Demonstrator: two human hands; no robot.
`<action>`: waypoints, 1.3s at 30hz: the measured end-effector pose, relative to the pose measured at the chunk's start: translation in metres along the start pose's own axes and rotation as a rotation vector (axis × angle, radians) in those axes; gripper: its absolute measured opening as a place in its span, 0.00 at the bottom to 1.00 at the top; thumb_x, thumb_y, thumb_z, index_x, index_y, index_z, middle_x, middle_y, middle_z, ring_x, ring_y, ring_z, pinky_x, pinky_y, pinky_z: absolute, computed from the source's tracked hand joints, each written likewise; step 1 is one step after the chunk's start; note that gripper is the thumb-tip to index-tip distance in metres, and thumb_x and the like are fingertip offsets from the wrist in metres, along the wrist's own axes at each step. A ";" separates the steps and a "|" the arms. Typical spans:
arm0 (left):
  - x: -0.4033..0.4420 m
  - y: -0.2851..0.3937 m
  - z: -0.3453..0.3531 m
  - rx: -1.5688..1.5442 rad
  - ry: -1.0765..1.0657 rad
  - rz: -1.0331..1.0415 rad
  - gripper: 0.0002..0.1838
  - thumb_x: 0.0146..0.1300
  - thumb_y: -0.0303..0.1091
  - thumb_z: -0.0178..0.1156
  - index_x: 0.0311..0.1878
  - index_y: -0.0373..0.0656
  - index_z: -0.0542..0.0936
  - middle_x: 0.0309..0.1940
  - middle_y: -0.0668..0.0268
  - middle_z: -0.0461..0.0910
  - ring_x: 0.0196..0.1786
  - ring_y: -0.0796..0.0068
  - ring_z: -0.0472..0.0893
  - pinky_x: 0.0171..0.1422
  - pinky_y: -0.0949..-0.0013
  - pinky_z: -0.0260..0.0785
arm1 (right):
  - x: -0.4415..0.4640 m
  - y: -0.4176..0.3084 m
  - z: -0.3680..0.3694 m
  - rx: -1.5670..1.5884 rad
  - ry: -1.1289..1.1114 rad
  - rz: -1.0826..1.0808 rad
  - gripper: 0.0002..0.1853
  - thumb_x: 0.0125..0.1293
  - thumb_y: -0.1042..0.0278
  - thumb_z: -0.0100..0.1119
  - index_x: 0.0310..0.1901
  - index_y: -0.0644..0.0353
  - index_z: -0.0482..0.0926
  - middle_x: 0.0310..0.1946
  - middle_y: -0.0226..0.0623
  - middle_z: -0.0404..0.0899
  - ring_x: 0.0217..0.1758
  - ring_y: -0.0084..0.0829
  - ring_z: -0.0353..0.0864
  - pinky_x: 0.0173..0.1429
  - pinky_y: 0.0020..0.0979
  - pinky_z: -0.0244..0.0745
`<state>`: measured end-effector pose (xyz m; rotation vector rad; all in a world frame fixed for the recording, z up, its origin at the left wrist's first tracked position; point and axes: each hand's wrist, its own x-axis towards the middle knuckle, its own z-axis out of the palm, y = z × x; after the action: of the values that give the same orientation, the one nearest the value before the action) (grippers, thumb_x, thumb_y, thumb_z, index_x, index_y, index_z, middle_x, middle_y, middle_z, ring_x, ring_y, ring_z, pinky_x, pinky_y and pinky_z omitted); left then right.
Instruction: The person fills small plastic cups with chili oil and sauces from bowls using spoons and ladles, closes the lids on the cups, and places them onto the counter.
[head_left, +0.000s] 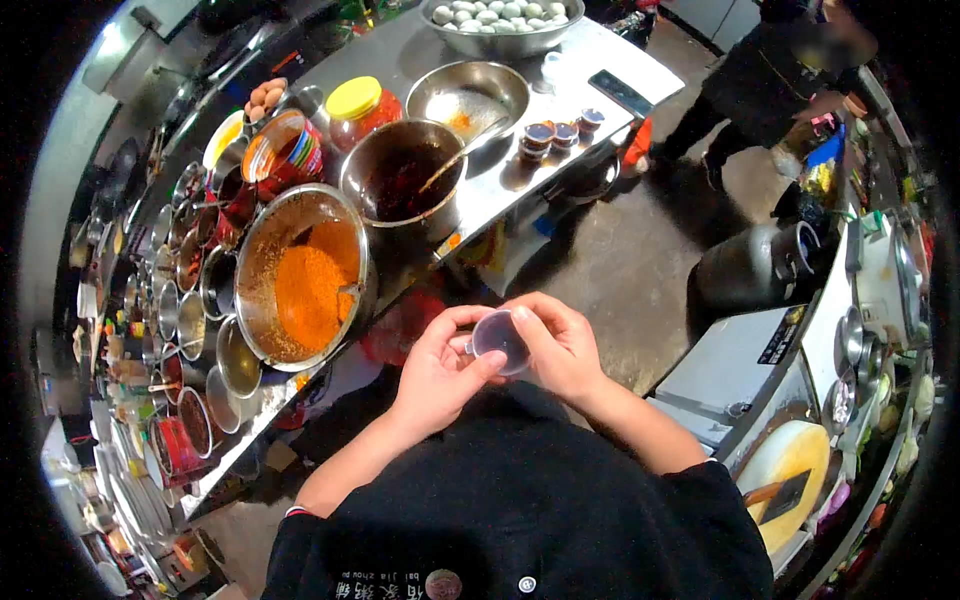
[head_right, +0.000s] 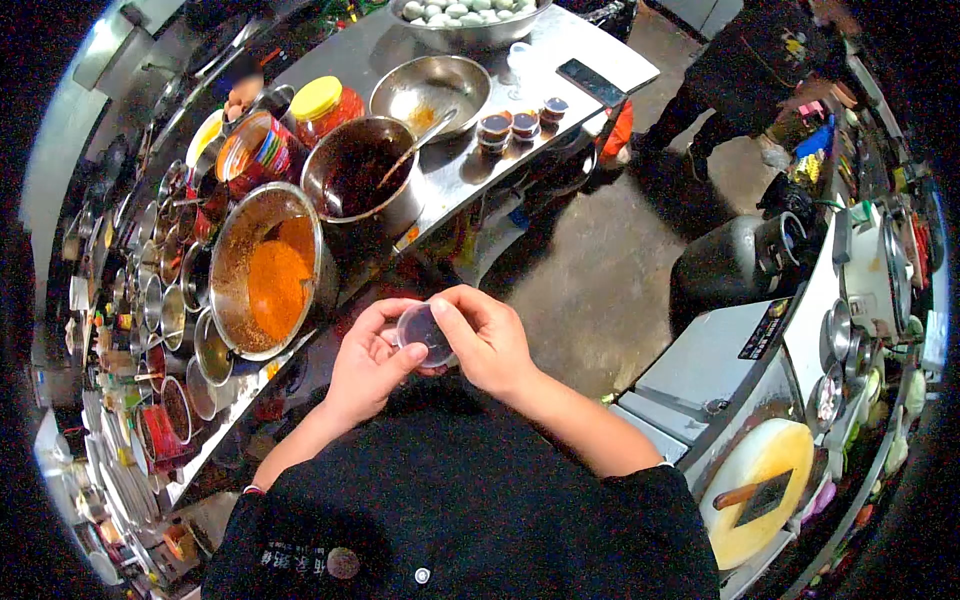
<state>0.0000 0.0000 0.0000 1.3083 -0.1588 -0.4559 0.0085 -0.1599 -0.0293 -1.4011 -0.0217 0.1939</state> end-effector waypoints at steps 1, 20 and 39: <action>-0.003 0.004 0.002 -0.022 0.043 -0.039 0.17 0.67 0.32 0.51 0.56 0.39 0.65 0.42 0.61 0.76 0.41 0.73 0.79 0.42 0.73 0.76 | -0.001 -0.002 0.003 0.009 -0.003 -0.040 0.10 0.67 0.64 0.52 0.40 0.62 0.76 0.30 0.31 0.79 0.32 0.18 0.75 0.38 0.23 0.72; 0.007 -0.012 -0.060 0.209 0.178 -0.114 0.18 0.69 0.39 0.48 0.29 0.35 0.76 0.21 0.72 0.73 0.24 0.85 0.70 0.28 0.76 0.63 | 0.011 0.017 0.063 -0.046 0.010 0.095 0.20 0.70 0.56 0.46 0.25 0.62 0.71 0.20 0.25 0.67 0.26 0.17 0.63 0.30 0.25 0.62; 0.139 0.003 -0.028 0.245 0.222 -0.165 0.21 0.71 0.43 0.45 0.37 0.35 0.78 0.24 0.69 0.76 0.27 0.85 0.72 0.33 0.77 0.65 | 0.121 -0.031 -0.061 -0.597 -0.281 -0.556 0.37 0.43 0.65 0.73 0.55 0.67 0.67 0.45 0.47 0.73 0.48 0.47 0.73 0.55 0.40 0.68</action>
<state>0.1358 -0.0313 -0.0236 1.6101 0.0825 -0.4369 0.1393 -0.2060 -0.0213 -1.8874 -0.7446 -0.0934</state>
